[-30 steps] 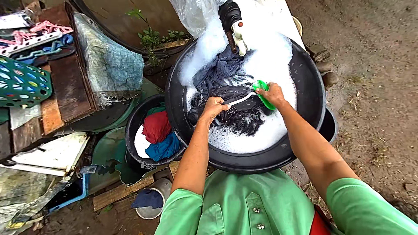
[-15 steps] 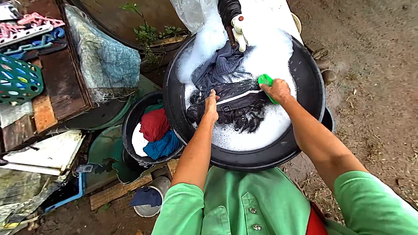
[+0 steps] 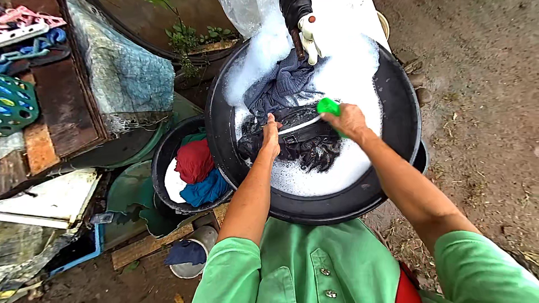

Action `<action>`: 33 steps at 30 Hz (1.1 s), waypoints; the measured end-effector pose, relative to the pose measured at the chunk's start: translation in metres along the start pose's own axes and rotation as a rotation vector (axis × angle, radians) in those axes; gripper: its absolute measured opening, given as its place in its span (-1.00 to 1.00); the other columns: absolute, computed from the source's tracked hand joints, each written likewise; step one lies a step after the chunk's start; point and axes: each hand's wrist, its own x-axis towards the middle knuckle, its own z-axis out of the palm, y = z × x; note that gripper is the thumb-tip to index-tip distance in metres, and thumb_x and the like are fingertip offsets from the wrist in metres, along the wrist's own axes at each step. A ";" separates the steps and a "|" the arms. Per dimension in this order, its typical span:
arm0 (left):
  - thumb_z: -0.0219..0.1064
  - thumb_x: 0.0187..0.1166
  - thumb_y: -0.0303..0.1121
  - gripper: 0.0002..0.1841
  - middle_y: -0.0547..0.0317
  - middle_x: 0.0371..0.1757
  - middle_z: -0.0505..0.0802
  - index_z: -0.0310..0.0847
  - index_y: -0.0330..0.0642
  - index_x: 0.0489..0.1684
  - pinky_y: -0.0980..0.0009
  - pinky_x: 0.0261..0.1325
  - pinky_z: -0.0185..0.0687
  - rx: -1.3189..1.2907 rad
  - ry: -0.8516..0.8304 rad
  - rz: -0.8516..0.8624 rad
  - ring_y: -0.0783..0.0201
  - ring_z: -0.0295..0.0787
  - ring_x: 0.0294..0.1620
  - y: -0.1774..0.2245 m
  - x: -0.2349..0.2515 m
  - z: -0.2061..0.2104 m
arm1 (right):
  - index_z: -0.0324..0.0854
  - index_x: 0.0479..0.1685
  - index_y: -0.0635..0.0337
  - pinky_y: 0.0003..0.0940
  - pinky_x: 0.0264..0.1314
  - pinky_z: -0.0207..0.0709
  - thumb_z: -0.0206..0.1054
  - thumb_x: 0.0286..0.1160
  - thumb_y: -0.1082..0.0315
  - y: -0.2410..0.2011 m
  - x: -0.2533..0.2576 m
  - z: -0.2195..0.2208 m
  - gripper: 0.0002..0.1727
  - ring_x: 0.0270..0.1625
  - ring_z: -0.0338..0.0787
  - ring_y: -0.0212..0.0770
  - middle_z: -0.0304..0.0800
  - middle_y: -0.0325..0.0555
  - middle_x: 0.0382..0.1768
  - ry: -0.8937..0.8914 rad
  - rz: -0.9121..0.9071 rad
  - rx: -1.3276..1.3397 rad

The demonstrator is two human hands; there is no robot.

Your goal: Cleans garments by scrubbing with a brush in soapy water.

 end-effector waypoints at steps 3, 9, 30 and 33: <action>-0.33 0.93 0.06 -0.28 -0.34 0.71 0.38 0.39 -0.50 0.54 -0.19 0.71 0.01 0.019 -0.003 0.015 -0.13 0.13 0.79 0.000 0.001 -0.001 | 0.68 -0.01 0.48 0.43 0.10 0.57 0.38 0.59 -0.17 -0.038 -0.019 0.035 -0.32 0.05 0.82 0.44 0.80 0.43 -0.15 -0.154 -0.225 -0.051; -0.31 0.92 0.09 -0.28 -0.32 0.63 0.45 0.44 -0.46 0.48 -0.17 0.63 0.16 0.009 0.013 0.009 -0.10 0.28 0.68 0.001 0.003 0.000 | 0.66 0.09 0.54 0.55 0.24 0.48 0.39 0.63 -0.09 0.028 0.027 0.002 -0.33 0.28 0.71 0.54 0.73 0.57 0.12 -0.034 0.066 -0.050; -0.40 0.91 0.11 -0.23 -0.29 0.71 0.40 0.37 -0.45 0.58 -0.20 0.69 0.00 0.007 0.026 -0.004 -0.11 0.14 0.78 0.003 -0.003 0.001 | 0.69 -0.02 0.51 0.46 0.12 0.57 0.39 0.59 -0.14 -0.035 -0.008 0.030 -0.32 0.07 0.81 0.45 0.80 0.44 -0.13 -0.100 -0.228 0.012; -0.43 0.91 0.11 -0.21 -0.31 0.69 0.42 0.41 -0.50 0.52 -0.16 0.69 0.01 0.023 0.048 0.016 -0.11 0.17 0.77 0.002 -0.005 -0.003 | 0.68 0.02 0.48 0.49 0.09 0.55 0.35 0.61 -0.19 -0.019 0.007 0.042 -0.29 0.10 0.80 0.48 0.79 0.47 -0.08 -0.171 -0.218 -0.072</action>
